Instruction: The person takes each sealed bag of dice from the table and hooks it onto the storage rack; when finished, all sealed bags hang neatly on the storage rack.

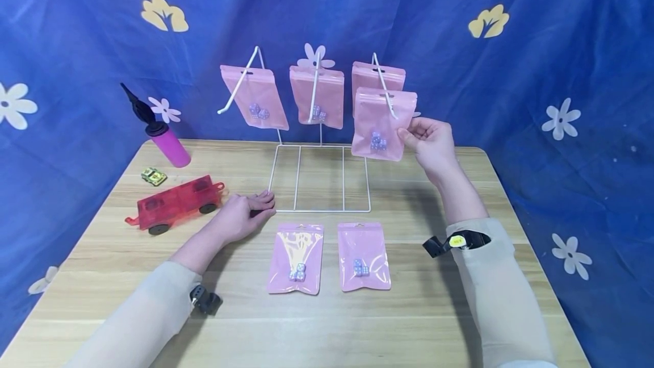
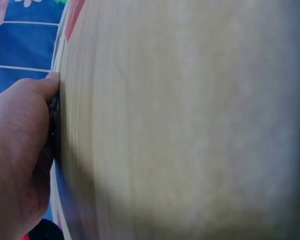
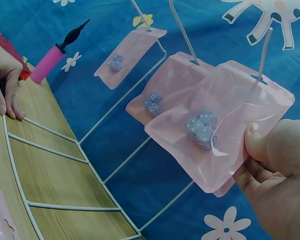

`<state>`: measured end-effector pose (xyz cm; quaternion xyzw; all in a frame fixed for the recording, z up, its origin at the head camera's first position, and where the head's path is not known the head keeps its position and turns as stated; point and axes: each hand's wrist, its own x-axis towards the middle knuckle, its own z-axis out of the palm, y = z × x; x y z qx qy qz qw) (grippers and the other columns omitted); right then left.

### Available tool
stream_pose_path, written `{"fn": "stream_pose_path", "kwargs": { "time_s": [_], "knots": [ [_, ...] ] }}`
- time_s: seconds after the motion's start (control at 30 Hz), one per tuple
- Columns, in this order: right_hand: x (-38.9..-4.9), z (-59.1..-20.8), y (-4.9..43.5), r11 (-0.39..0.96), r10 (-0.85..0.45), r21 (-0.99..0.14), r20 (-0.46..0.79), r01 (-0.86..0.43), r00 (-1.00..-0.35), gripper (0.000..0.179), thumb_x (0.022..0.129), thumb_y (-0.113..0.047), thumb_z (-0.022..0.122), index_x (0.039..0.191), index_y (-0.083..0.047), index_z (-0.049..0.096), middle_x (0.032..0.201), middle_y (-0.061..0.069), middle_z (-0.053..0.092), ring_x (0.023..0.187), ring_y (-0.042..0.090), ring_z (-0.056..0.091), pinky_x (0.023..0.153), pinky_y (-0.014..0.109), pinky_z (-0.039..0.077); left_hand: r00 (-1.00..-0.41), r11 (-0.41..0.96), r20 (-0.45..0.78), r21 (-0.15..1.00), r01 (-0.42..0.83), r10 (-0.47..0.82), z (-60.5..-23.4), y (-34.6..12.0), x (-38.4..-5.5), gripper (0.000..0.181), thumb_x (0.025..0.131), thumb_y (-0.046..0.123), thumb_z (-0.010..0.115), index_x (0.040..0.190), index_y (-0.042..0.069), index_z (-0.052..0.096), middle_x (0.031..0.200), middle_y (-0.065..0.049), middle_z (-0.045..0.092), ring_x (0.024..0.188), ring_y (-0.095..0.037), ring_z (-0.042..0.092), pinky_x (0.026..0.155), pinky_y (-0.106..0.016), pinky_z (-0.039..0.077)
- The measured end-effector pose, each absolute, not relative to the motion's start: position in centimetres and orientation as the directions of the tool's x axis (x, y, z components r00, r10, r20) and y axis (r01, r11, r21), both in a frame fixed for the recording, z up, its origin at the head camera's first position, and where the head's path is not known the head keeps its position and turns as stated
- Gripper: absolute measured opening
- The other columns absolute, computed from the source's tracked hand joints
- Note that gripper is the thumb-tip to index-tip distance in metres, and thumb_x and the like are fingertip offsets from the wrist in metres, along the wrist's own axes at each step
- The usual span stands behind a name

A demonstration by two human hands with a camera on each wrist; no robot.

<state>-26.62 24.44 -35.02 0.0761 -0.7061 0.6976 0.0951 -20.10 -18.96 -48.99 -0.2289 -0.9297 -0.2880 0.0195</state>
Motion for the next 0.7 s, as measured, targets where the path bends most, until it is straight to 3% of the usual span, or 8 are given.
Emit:
{"fn": "stream_pose_path", "kwargs": {
  "time_s": [0.2,0.33,0.7],
  "knots": [
    [-27.2,-35.3,24.2,-0.001,0.037,-0.974,0.226,-0.227,-0.973,0.012,0.096,0.004,0.076,0.092,-0.006,0.082,0.082,0.003,0.075,0.075,0.010,0.068,0.070,0.019,0.058,-0.891,0.723,0.176,0.530,0.443,0.418,-49.1,-19.1,-20.2,0.035,0.100,0.020,0.076,0.127,-0.002,0.074,0.138,-0.018,0.065,0.135,-0.032,0.058,0.113,-0.049,0.044],
    [-27.2,-35.3,24.5,-0.037,0.053,-0.974,0.220,-0.222,-0.974,0.006,0.094,0.000,0.080,0.099,-0.001,0.082,0.087,0.004,0.079,0.081,0.011,0.074,0.079,0.022,0.061,-0.888,0.718,0.183,0.531,0.451,0.423,-49.2,-19.1,-20.2,0.034,0.100,0.019,0.077,0.126,-0.002,0.074,0.137,-0.018,0.065,0.135,-0.031,0.058,0.113,-0.049,0.045],
    [-24.5,-36.1,26.4,0.036,0.100,-0.987,0.162,-0.159,-0.982,0.032,0.091,-0.001,0.083,0.119,0.012,0.072,0.098,0.001,0.081,0.094,0.010,0.077,0.087,0.019,0.059,-0.888,0.719,0.175,0.530,0.450,0.426,-49.4,-19.2,-20.3,0.034,0.100,0.019,0.076,0.128,-0.001,0.074,0.138,-0.017,0.065,0.136,-0.030,0.057,0.113,-0.048,0.045]
  ]
}}
